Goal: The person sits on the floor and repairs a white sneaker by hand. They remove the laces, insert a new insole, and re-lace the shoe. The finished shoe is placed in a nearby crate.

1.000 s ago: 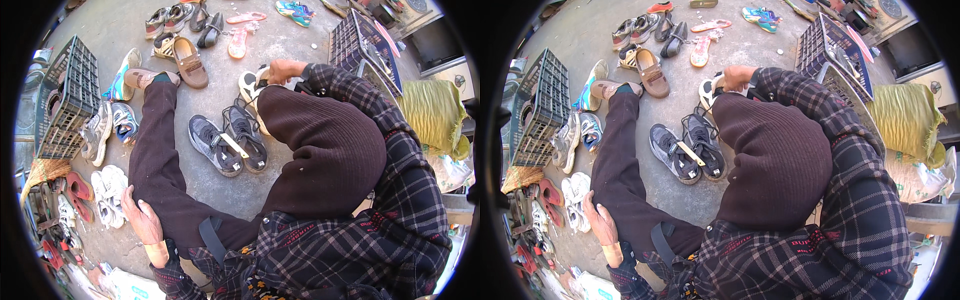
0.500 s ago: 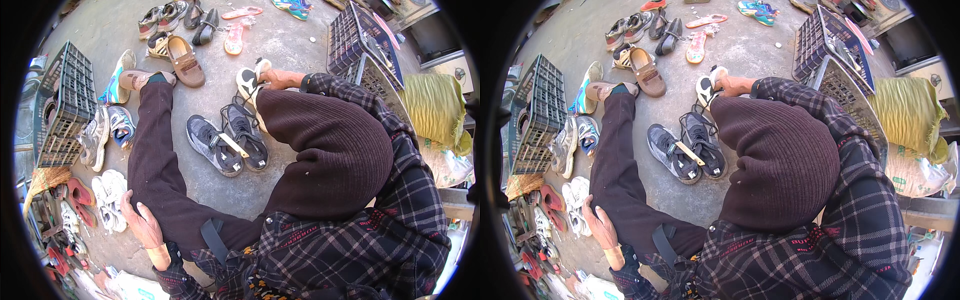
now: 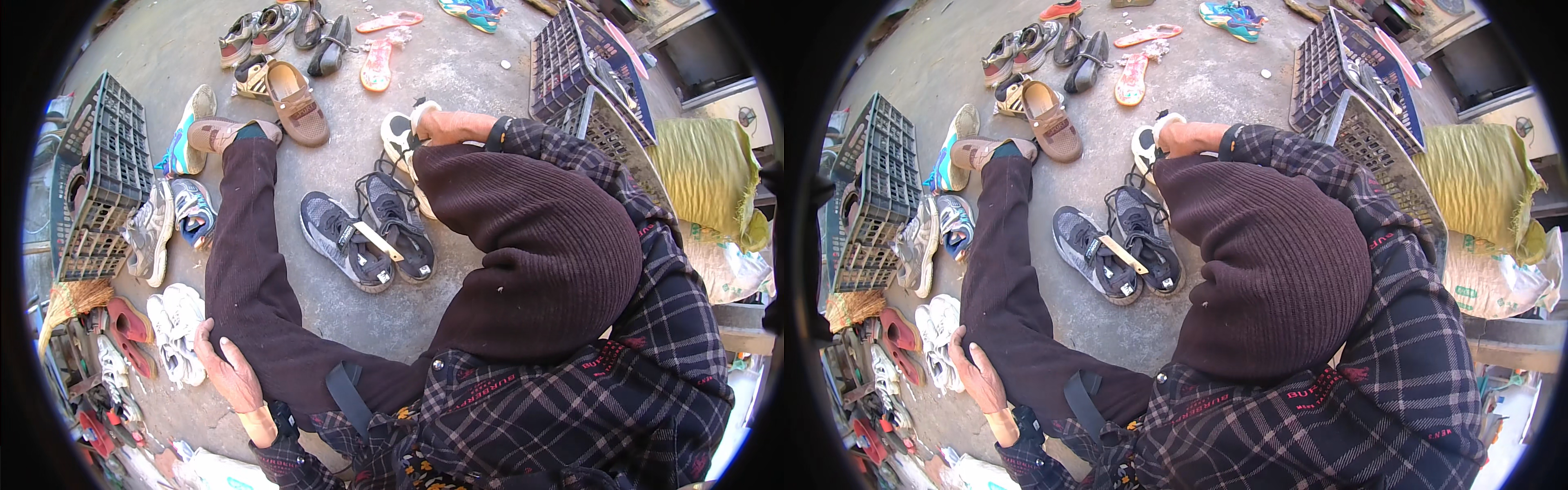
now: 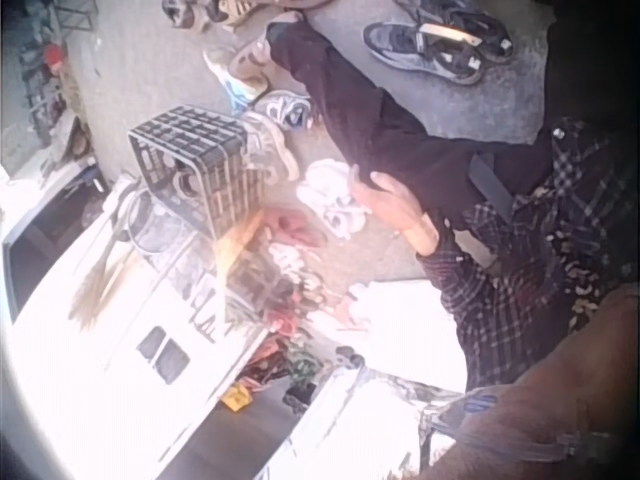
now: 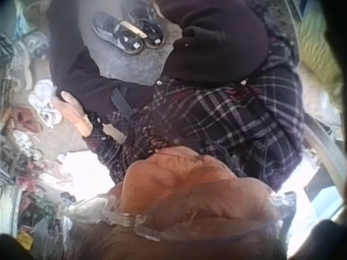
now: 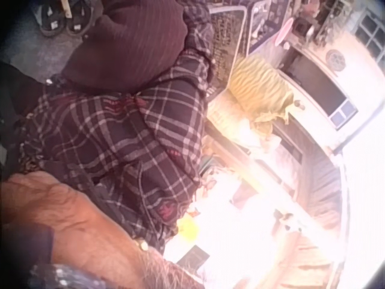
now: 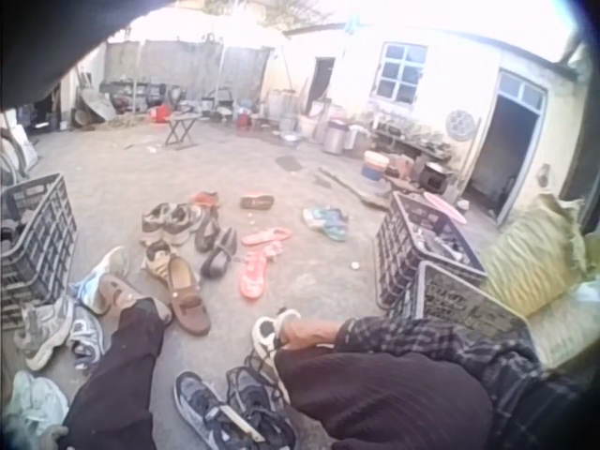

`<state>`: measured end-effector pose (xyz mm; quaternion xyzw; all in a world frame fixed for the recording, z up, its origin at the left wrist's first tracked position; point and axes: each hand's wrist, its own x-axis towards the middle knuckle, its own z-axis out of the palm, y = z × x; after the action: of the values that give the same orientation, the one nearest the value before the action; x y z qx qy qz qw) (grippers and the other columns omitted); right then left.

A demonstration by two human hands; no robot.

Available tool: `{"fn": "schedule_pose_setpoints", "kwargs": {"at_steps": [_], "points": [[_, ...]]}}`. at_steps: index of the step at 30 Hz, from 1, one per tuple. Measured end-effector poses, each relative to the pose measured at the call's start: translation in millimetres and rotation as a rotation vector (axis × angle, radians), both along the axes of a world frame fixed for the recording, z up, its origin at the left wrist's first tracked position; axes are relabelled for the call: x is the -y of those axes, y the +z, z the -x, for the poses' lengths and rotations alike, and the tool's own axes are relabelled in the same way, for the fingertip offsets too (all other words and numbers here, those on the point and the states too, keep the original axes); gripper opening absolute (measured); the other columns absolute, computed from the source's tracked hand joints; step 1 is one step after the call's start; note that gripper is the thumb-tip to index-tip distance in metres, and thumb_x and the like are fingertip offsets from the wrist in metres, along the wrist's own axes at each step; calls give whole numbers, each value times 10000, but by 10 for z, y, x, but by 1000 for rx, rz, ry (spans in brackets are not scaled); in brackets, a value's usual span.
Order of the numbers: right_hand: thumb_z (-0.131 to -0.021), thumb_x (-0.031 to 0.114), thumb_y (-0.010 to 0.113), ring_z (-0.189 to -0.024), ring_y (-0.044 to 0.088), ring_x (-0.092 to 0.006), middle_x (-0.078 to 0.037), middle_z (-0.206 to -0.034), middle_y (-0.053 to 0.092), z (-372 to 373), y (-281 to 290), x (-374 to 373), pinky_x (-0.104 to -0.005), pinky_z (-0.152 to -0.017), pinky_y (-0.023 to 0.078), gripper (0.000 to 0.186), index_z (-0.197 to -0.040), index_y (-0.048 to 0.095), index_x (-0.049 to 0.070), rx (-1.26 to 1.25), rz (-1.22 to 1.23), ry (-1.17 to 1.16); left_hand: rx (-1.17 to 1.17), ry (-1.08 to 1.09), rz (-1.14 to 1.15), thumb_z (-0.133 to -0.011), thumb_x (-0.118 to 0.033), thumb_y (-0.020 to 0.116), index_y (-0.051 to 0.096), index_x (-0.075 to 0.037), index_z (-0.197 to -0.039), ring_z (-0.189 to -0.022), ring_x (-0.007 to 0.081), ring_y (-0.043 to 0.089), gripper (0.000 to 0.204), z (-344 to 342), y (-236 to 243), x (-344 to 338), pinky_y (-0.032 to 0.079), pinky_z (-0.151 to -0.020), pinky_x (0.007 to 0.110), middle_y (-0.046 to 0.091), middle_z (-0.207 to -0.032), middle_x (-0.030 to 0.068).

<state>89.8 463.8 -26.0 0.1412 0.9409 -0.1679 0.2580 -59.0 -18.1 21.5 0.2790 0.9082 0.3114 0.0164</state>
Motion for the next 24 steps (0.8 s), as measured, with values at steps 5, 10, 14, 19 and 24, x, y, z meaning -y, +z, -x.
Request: {"fn": "schedule_pose_setpoints", "kwargs": {"at_steps": [5, 10, 14, 19, 24], "points": [[-690, 180, 570, -705, 609, -347, -196, -727, 612, 235, 141, 180, -426, -611, 460, 192, -767, 609, 9, -183, 13, 155, 28, 12, -22, -827, -27, 410, 473, 47, -1128, -1102, 290, 461, 316, -1, -3, -16, 294, -991, 348, 508, -1131, 173], [-701, 201, 586, -787, 597, -382, -218, -767, 602, 423, 107, 141, -452, -680, 467, 236, -809, 590, -9, -246, -183, 255, 40, 27, -17, -834, -24, 410, 475, 44, -1124, -1100, 283, 464, 305, -3, 0, -25, 298, -988, 344, 512, -1126, 169], [-744, 270, 581, -788, 605, -377, -240, -801, 607, 303, 88, -32, -447, -683, 472, 311, -837, 600, -26, -230, -117, 80, 32, 29, -29, -836, -33, 416, 477, 44, -1124, -1097, 285, 467, 304, -10, 12, -18, 302, -986, 345, 514, -1125, 170], [-855, 306, 515, -775, 614, -300, -176, -796, 637, 110, 82, -183, -413, -702, 465, 327, -867, 555, -18, 34, 318, -353, 67, 49, -27, -838, -44, 421, 482, 41, -1126, -1093, 288, 474, 306, -4, 19, -18, 305, -983, 346, 520, -1125, 173], [-876, 358, 504, -894, 583, -255, -155, -962, 625, -52, -53, -215, -369, -748, 458, 384, -1047, 579, 23, -185, 239, -240, 73, 53, -36, -837, -44, 424, 485, 40, -1123, -1093, 288, 474, 304, -3, 16, -16, 307, -982, 346, 523, -1122, 175]]}}
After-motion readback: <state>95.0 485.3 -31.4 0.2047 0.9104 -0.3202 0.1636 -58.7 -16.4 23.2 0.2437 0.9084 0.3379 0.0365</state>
